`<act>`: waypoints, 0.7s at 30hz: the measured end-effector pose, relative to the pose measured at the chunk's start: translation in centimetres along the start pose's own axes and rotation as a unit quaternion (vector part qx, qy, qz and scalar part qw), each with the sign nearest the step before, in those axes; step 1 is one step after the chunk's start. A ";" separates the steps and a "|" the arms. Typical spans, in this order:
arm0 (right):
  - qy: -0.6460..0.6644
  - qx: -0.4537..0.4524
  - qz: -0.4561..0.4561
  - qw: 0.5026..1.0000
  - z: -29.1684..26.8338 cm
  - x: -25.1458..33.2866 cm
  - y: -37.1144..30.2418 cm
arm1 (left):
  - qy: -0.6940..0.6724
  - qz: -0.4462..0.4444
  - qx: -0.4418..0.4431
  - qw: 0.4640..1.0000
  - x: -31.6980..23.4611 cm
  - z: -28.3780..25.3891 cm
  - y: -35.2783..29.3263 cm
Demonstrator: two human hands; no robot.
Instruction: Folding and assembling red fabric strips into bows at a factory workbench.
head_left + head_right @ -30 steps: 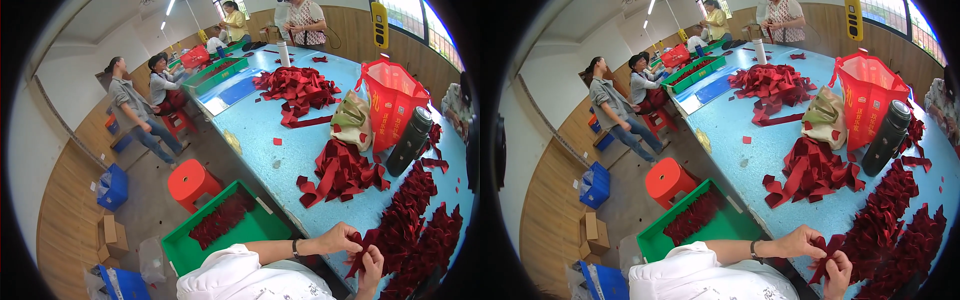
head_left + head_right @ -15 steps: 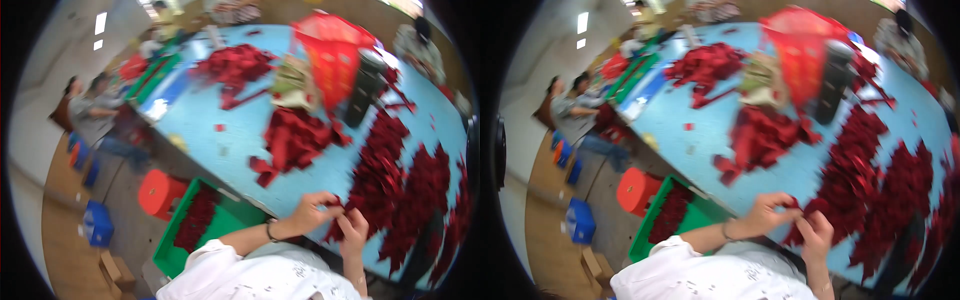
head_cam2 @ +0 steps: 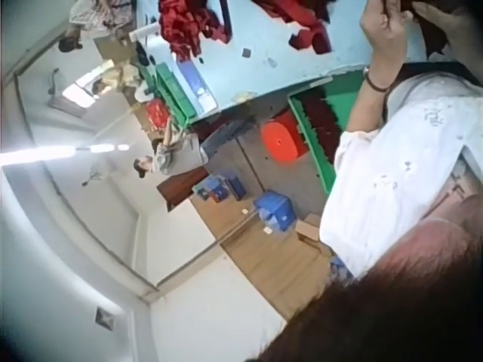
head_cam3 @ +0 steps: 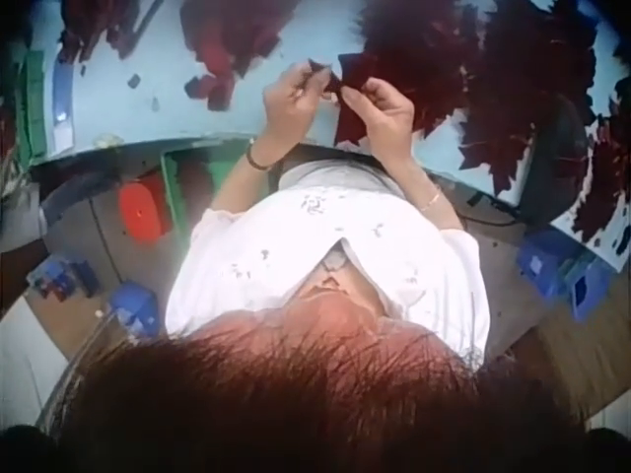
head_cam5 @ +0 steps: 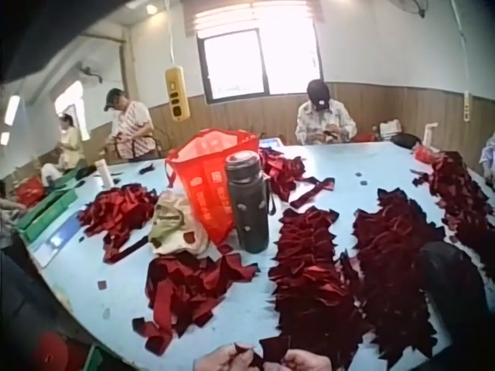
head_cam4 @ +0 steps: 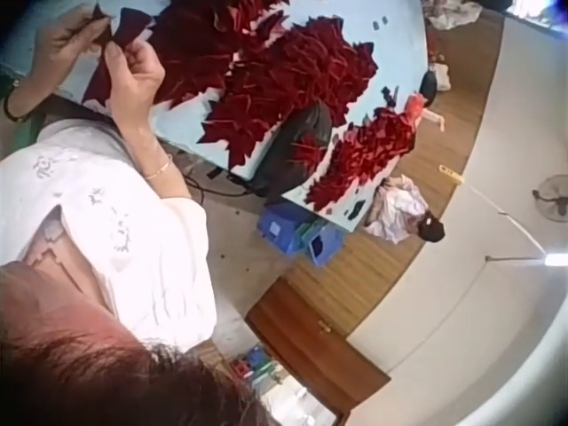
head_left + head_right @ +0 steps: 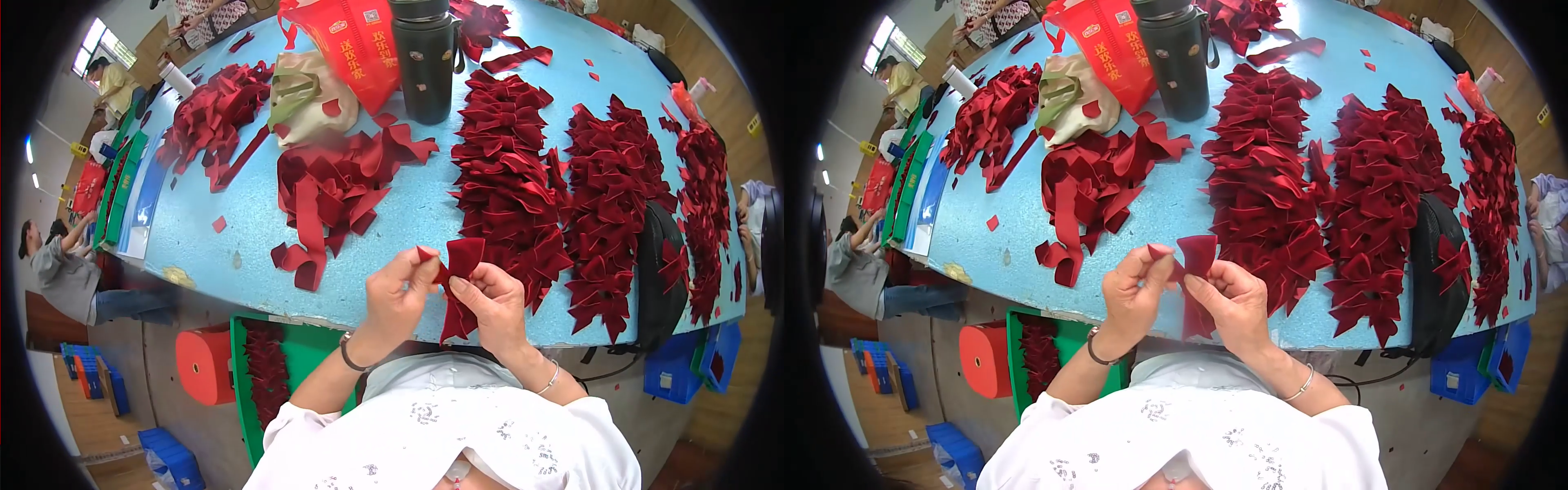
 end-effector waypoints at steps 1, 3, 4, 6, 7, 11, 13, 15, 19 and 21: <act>0.000 0.001 0.000 1.000 -0.1 0.1 0.0 | 0.048 0.024 -0.005 0.999 0.0 -0.7 0.2; 0.013 -0.005 0.001 1.000 -0.5 0.1 0.0 | 0.093 0.049 -0.005 0.994 -0.3 -2.1 1.1; 0.020 -0.008 0.001 1.000 -0.7 0.1 0.1 | -0.003 0.022 -0.067 0.998 -0.5 -3.1 1.8; 0.037 -0.012 0.002 0.999 -1.1 -0.1 0.1 | -0.101 -0.007 -0.124 0.987 -0.7 -3.8 2.0; 0.055 -0.009 0.004 0.998 -1.1 -0.2 0.2 | -0.108 -0.038 -0.096 0.989 -0.7 -3.9 2.0; 0.072 -0.012 0.018 0.997 -1.0 -0.2 0.3 | -0.155 -0.141 0.019 0.978 -0.5 -2.4 0.8; 0.072 -0.016 0.026 0.997 -0.8 -0.2 0.2 | -0.188 -0.184 0.077 0.962 -0.3 -1.2 0.3; 0.088 -0.012 0.023 0.996 -0.4 -0.4 0.1 | -0.173 -0.195 0.069 0.963 0.2 -0.6 0.1; 0.087 -0.011 0.018 0.996 -0.5 -0.5 0.1 | -0.172 -0.179 0.057 0.967 1.1 -0.6 0.2; 0.084 -0.013 0.016 0.996 -0.7 -0.5 0.2 | -0.174 -0.169 0.054 0.969 1.0 -0.4 0.4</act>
Point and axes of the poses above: each hand's wrist, its own y-axis towards the middle knuckle, its own z-axis out of the palm, x = y × z, the point moved 2 cm from there along y, towards the middle knuckle, and after that the axes turned 5 degrees about x, right-handed, at the moved point
